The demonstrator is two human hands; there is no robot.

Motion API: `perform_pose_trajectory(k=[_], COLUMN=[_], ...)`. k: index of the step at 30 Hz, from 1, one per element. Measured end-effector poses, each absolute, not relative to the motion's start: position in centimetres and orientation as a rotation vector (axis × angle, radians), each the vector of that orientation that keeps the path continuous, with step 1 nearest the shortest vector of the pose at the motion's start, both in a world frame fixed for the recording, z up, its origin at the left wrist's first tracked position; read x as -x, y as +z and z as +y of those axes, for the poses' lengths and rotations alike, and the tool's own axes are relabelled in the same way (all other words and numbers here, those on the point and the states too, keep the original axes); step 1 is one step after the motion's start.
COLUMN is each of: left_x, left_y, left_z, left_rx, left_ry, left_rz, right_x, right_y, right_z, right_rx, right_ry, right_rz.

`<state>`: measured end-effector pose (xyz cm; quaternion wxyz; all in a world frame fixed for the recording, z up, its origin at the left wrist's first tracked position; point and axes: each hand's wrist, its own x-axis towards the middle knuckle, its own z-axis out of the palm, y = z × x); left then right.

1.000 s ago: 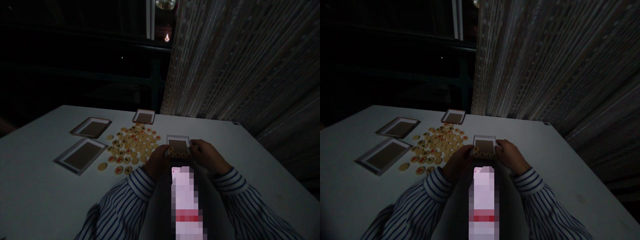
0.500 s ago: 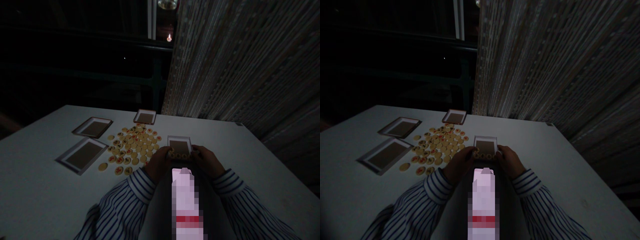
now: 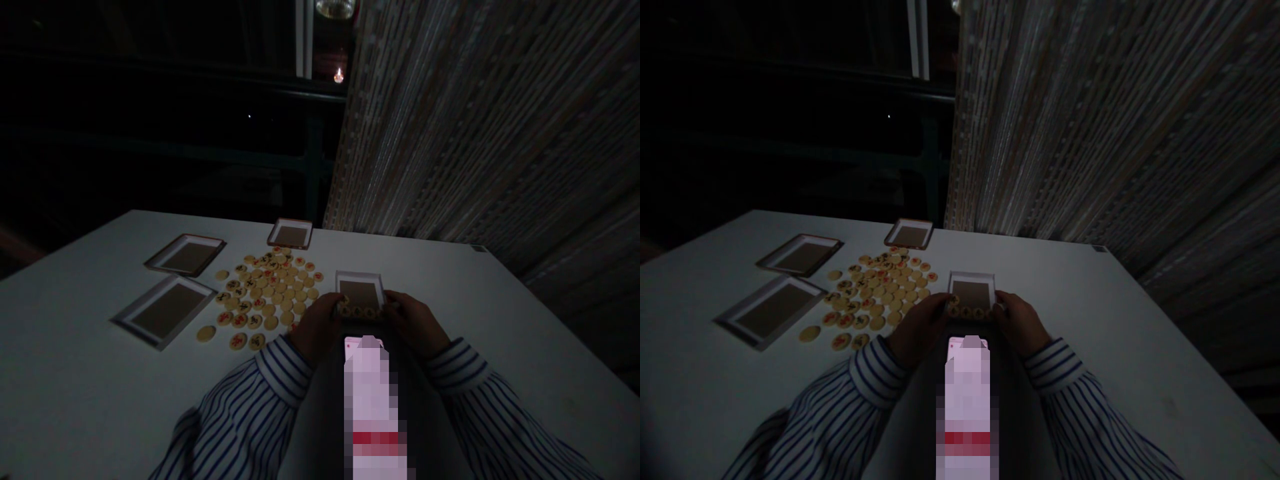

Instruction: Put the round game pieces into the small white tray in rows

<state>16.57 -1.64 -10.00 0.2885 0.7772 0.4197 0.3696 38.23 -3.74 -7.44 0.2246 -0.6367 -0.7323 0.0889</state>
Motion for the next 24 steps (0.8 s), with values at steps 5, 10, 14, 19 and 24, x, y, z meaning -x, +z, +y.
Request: perform_pose_trajectory(k=[5,10,14,19,24], left_x=[-16.63,-16.60,-16.63,-16.64,-16.60], left_y=[-10.18,-9.93,-9.94,-10.12,-9.82], left_z=[-1.69,-1.82,-1.76,-1.64,-1.57], left_rx=[-2.070,-2.095,-2.105,-2.118,-2.201], left_ry=[1.012,1.013,1.009,1.040,1.116], left_rz=[1.120,1.124,1.125,1.133,1.122], right_x=[-38.29,-38.34,-38.35,-38.43,-38.38], right_y=[-7.48,-7.66,-7.62,-7.61,-7.44], right_z=[-3.63,-3.62,-3.72,-3.73,-3.85], right_rx=[1.755,1.777,1.775,1.738,1.764], right_ry=[0.242,0.228,0.236,0.259,0.245], right_rz=[-2.039,-2.013,-2.002,-1.971,-1.902])
